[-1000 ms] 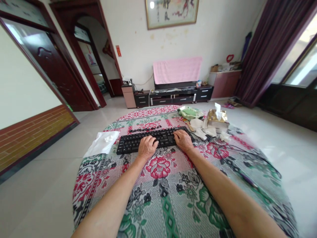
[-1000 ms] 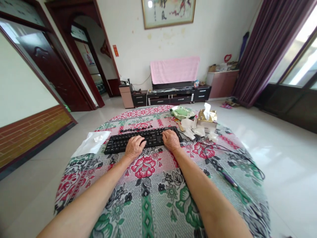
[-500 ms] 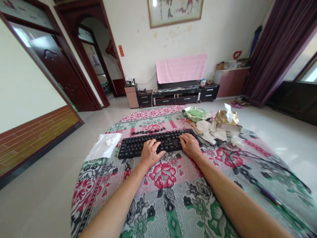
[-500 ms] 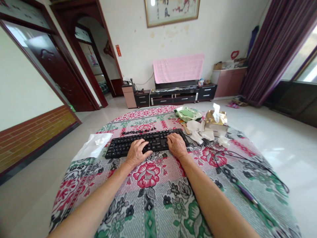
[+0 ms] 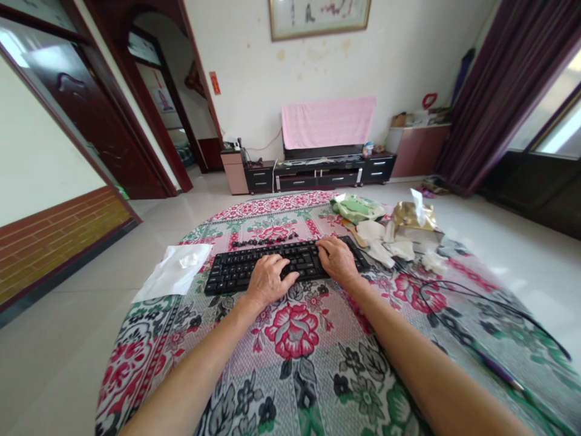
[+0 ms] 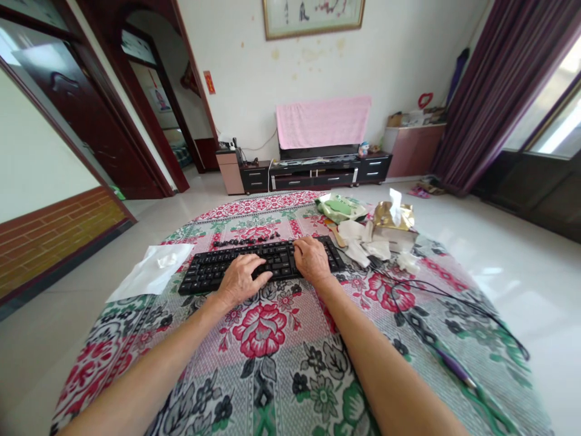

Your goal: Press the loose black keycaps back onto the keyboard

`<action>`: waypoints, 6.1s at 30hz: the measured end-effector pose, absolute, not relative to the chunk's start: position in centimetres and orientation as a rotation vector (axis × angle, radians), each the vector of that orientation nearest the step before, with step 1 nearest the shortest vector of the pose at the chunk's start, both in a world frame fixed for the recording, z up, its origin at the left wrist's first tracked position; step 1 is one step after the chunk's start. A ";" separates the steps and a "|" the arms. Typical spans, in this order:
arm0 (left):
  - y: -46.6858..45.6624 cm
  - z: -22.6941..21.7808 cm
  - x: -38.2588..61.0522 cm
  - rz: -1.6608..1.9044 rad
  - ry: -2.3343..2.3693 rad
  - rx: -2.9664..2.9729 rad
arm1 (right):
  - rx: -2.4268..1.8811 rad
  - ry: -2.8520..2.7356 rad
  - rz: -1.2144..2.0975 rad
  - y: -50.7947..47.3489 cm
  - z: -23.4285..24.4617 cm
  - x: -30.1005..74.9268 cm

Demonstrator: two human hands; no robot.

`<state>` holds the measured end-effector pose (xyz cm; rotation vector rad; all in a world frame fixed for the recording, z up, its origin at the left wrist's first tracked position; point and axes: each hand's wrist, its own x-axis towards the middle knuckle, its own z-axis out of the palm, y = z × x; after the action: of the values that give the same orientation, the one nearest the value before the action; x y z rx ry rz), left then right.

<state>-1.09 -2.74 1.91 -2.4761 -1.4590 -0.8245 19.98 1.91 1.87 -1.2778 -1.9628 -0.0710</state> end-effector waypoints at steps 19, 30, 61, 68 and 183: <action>11.2 3.4 3.9 -0.442 -1.878 -2.382 | -1.363 -1.906 0.008 3.1 1.2 19.2; 11.7 3.9 4.4 -0.825 -1.764 -2.484 | -1.402 -1.896 0.007 2.8 1.3 19.1; 1.3 3.5 -0.2 -2.353 -2.132 -2.575 | -0.923 -1.901 0.372 1.9 1.5 15.9; 1.3 3.5 -0.2 -2.366 -2.194 -2.531 | -0.940 -1.927 0.380 1.9 1.6 16.0; 1.0 2.6 -0.7 -1.046 -1.546 -2.634 | -0.968 -2.204 0.211 2.3 3.0 17.1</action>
<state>-0.72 1.03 2.63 -2.6343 -1.5458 -1.0459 17.07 2.33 3.04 -0.9679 -2.2036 0.2115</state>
